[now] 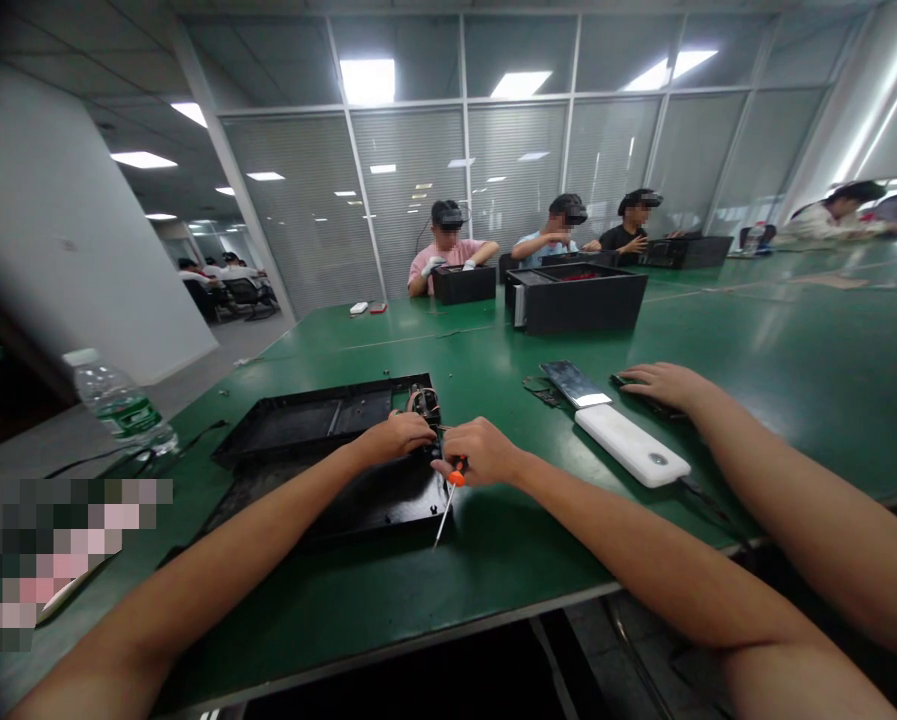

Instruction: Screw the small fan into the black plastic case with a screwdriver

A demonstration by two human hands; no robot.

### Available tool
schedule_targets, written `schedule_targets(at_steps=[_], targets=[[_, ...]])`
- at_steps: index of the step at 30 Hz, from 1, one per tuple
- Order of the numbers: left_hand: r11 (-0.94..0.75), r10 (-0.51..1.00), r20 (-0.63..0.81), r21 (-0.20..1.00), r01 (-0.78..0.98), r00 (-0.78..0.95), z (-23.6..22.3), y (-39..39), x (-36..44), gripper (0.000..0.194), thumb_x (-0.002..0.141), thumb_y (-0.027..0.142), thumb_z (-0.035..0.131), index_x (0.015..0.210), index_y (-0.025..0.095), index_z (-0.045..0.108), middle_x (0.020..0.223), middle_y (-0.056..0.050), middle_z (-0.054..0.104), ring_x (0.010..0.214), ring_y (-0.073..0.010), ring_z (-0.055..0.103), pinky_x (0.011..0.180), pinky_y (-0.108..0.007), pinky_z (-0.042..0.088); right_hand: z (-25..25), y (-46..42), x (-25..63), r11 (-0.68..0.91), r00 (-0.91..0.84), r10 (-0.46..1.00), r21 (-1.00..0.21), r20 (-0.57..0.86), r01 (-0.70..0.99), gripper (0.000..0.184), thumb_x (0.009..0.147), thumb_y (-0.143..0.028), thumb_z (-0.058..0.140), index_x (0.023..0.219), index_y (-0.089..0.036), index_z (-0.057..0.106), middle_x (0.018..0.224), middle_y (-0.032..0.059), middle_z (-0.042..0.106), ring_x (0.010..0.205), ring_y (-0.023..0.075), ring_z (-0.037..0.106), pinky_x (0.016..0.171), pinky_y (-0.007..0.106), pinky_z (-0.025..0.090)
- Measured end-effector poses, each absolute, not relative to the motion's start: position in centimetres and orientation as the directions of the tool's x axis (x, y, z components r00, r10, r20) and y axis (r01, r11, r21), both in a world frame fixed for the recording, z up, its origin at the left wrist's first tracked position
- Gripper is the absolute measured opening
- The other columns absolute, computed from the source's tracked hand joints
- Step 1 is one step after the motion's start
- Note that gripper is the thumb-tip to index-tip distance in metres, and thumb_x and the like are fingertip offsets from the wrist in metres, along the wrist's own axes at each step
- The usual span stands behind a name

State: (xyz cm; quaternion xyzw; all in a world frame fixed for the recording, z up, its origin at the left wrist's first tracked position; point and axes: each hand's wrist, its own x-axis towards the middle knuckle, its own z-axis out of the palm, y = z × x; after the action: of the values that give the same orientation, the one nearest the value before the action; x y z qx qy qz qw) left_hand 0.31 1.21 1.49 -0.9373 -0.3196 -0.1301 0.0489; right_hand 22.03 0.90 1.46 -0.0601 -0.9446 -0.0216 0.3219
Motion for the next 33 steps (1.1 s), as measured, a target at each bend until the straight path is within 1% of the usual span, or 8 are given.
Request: schedule_targets(at_steps=[10, 17, 19, 22, 25, 27, 29, 33], targets=[[-0.750, 0.577, 0.338, -0.142, 0.647, 0.743, 0.2, 1.4, 0.0, 0.030, 0.090, 0.030, 0.039, 0.086, 0.015, 0.065, 0.082, -0.007, 0.058, 0.081, -0.0155, 0.050, 0.076, -0.027, 0.039, 1.6, 1.5, 22.5, 0.987, -0.765, 0.135, -0.017, 0.630, 0.161, 0.030, 0.082, -0.031, 0.047, 0.056, -0.016, 0.046, 0.053, -0.0027, 0.044, 0.048, 0.0069, 0.036, 0.048, 0.021, 0.024], [-0.717, 0.617, 0.319, -0.151, 0.681, 0.720, 0.7, 0.6, 0.1, 0.030, 0.090, 0.028, 0.039, 0.085, 0.014, 0.064, 0.083, -0.008, 0.057, 0.083, -0.0161, 0.050, 0.078, -0.028, 0.039, 1.7, 1.7, 22.6, 0.969, -0.752, 0.229, -0.071, 0.618, 0.237, 0.030, 0.081, -0.032, 0.047, 0.056, -0.016, 0.047, 0.055, -0.0015, 0.046, 0.051, 0.0077, 0.038, 0.051, 0.022, 0.026], [-0.718, 0.625, 0.300, -0.138, 0.682, 0.720, 0.9, 0.4, 0.1, 0.028, 0.089, 0.027, 0.040, 0.083, 0.014, 0.064, 0.084, -0.008, 0.057, 0.083, -0.0164, 0.050, 0.078, -0.028, 0.039, 1.7, 1.8, 22.3, 0.932, -0.707, 0.351, -0.160, 0.614, 0.324, 0.027, 0.080, -0.034, 0.049, 0.059, -0.016, 0.048, 0.058, -0.0011, 0.047, 0.054, 0.0083, 0.040, 0.053, 0.022, 0.028], [-0.737, 0.627, 0.294, -0.079, 0.672, 0.722, 1.2, 0.3, 0.1, 0.023, 0.087, 0.025, 0.044, 0.083, 0.014, 0.064, 0.086, -0.007, 0.057, 0.087, -0.0163, 0.050, 0.080, -0.027, 0.038, 2.2, 2.2, 22.2, 0.807, -0.585, 0.590, -0.430, 0.557, 0.404, 0.021, 0.075, -0.036, 0.055, 0.080, -0.016, 0.050, 0.069, -0.0013, 0.050, 0.060, 0.0089, 0.044, 0.055, 0.021, 0.033], [-0.739, 0.646, 0.303, 0.022, 0.673, 0.700, 1.4, 0.4, 0.2, 0.016, 0.084, 0.022, 0.050, 0.087, 0.015, 0.063, 0.087, -0.006, 0.058, 0.088, -0.0155, 0.051, 0.083, -0.027, 0.038, 3.3, 3.1, 23.1, 0.620, -0.606, 0.704, -0.736, 0.369, 0.271, 0.030, 0.075, -0.034, 0.053, 0.097, -0.017, 0.041, 0.074, -0.0027, 0.050, 0.054, 0.0069, 0.044, 0.050, 0.020, 0.035], [-0.719, 0.676, 0.299, 0.071, 0.691, 0.673, 1.5, 0.4, 0.3, 0.013, 0.082, 0.022, 0.052, 0.087, 0.015, 0.063, 0.087, -0.005, 0.058, 0.087, -0.0152, 0.051, 0.083, -0.027, 0.037, 4.4, 3.8, 24.4, 0.506, -0.662, 0.694, -0.846, 0.283, 0.169, 0.032, 0.078, -0.037, 0.048, 0.103, -0.017, 0.040, 0.074, -0.0023, 0.051, 0.048, 0.0056, 0.041, 0.044, 0.019, 0.033], [-0.693, 0.703, 0.300, 0.084, 0.716, 0.644, 1.5, 0.4, 0.5, 0.012, 0.080, 0.022, 0.053, 0.085, 0.015, 0.062, 0.087, -0.005, 0.058, 0.087, -0.0155, 0.052, 0.084, -0.028, 0.037, 5.5, 4.4, 25.7, 0.482, -0.646, 0.707, -0.864, 0.288, 0.142, 0.034, 0.080, -0.041, 0.046, 0.102, -0.015, 0.047, 0.072, -0.0008, 0.053, 0.045, 0.0052, 0.038, 0.041, 0.018, 0.029], [-0.660, 0.725, 0.318, 0.069, 0.748, 0.611, 1.5, 0.3, 0.9, 0.010, 0.078, 0.021, 0.055, 0.082, 0.014, 0.062, 0.082, -0.004, 0.057, 0.082, -0.0158, 0.052, 0.080, -0.027, 0.039, 6.6, 4.7, 26.6, 0.622, -0.485, 0.746, -0.737, 0.456, 0.264, 0.032, 0.076, -0.041, 0.050, 0.076, -0.011, 0.061, 0.064, 0.0018, 0.056, 0.051, 0.0078, 0.044, 0.047, 0.020, 0.032]])
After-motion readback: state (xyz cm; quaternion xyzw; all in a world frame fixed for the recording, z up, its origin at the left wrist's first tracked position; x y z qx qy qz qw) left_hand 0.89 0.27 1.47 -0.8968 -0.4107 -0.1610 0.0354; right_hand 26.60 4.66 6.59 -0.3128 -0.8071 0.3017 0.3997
